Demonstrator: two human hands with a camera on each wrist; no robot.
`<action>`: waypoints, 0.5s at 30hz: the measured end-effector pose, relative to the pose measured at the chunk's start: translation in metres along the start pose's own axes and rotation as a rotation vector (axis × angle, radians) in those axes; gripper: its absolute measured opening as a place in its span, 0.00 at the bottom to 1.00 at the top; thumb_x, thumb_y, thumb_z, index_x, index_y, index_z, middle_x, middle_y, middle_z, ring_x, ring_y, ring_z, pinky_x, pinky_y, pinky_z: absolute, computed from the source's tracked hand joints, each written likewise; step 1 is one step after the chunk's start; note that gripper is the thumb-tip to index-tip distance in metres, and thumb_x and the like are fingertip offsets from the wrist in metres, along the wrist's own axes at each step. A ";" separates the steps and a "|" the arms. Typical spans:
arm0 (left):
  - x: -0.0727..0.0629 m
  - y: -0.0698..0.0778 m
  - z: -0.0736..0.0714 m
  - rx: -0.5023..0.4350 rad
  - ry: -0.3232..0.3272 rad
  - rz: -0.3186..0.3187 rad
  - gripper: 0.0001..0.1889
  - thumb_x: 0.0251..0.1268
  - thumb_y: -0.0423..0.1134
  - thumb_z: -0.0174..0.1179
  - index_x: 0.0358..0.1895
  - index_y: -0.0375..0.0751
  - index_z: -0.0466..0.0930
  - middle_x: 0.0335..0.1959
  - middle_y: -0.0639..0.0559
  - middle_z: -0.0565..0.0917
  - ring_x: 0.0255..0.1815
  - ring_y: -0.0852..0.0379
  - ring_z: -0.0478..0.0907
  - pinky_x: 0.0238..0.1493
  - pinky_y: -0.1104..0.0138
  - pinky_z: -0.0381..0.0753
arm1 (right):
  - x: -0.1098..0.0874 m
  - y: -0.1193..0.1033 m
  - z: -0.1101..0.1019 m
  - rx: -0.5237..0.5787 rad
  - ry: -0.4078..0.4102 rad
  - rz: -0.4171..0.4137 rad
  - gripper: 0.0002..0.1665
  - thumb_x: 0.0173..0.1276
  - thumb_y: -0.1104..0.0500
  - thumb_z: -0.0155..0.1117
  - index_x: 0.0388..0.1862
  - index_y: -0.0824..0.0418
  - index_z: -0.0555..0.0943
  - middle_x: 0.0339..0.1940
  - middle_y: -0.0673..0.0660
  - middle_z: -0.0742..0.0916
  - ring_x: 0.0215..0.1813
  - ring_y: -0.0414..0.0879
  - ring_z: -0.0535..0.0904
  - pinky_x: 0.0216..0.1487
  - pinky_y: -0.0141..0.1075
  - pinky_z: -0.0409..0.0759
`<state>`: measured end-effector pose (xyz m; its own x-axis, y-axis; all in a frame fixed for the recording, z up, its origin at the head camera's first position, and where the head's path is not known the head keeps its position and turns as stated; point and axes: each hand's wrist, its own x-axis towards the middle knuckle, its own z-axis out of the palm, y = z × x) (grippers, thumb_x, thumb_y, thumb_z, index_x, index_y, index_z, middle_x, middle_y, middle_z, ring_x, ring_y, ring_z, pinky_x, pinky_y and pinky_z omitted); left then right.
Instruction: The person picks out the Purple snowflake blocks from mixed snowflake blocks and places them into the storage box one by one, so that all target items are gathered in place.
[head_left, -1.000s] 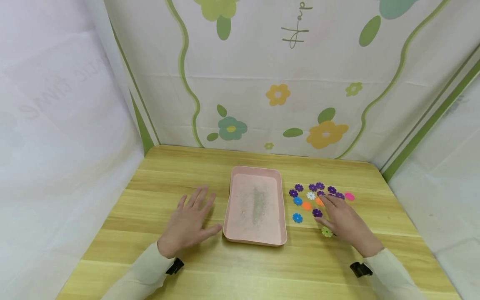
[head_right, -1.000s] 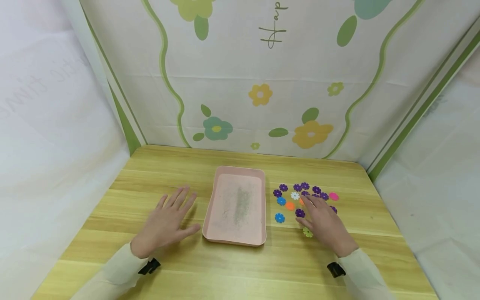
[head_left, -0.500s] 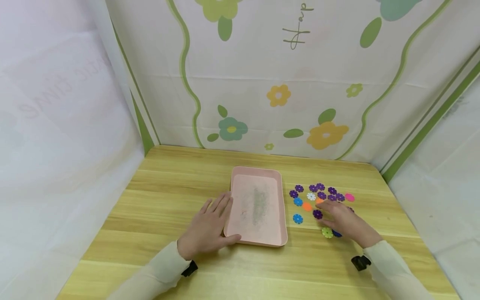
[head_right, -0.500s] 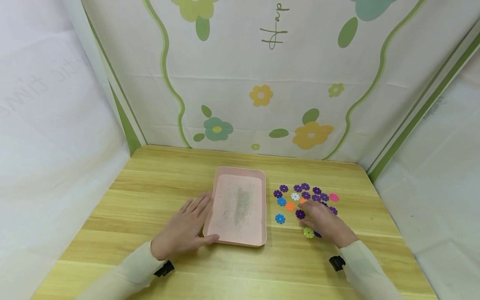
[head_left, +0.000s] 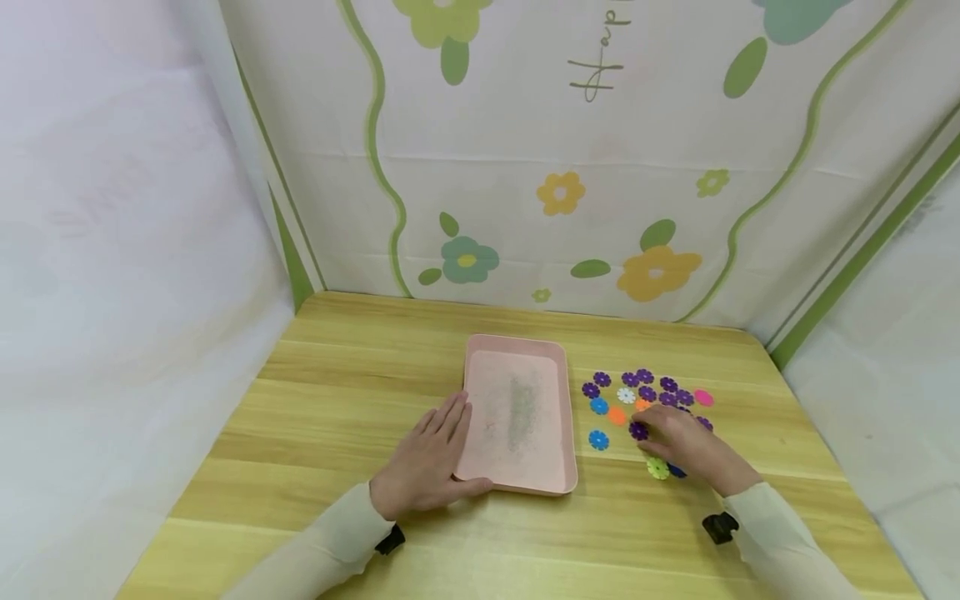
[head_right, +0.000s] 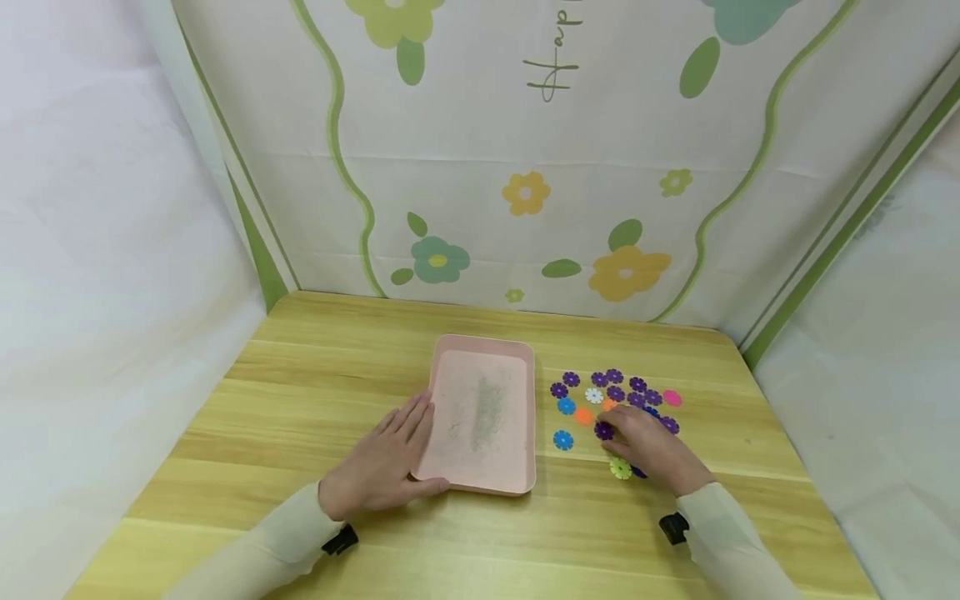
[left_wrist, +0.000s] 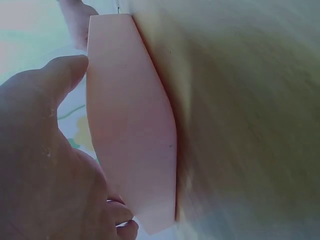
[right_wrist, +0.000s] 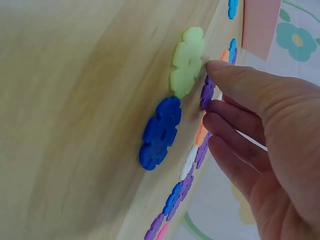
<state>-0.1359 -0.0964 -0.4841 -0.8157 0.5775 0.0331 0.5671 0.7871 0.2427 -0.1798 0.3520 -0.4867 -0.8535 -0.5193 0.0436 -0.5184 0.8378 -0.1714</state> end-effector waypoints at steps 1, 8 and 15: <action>0.000 0.000 0.001 -0.003 0.000 0.001 0.59 0.70 0.75 0.53 0.84 0.27 0.50 0.87 0.32 0.49 0.89 0.38 0.48 0.84 0.43 0.60 | 0.000 0.001 0.000 -0.005 0.002 -0.009 0.22 0.65 0.60 0.79 0.56 0.66 0.86 0.50 0.60 0.91 0.51 0.57 0.89 0.53 0.51 0.89; -0.001 0.003 -0.004 -0.015 -0.033 -0.002 0.58 0.71 0.74 0.54 0.83 0.26 0.50 0.87 0.31 0.48 0.89 0.36 0.48 0.84 0.43 0.60 | 0.010 0.006 -0.002 0.098 -0.021 -0.032 0.17 0.63 0.62 0.80 0.50 0.63 0.89 0.42 0.53 0.92 0.43 0.46 0.89 0.44 0.39 0.90; -0.001 0.006 -0.004 0.024 -0.036 -0.009 0.58 0.72 0.75 0.51 0.84 0.26 0.50 0.87 0.31 0.49 0.89 0.36 0.49 0.85 0.45 0.60 | 0.016 0.012 -0.006 0.137 -0.041 -0.042 0.13 0.61 0.63 0.81 0.45 0.61 0.90 0.40 0.51 0.90 0.40 0.42 0.84 0.39 0.32 0.86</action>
<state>-0.1326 -0.0930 -0.4789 -0.8163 0.5777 -0.0037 0.5629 0.7968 0.2198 -0.2004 0.3545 -0.4820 -0.8266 -0.5626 0.0136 -0.5396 0.7855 -0.3029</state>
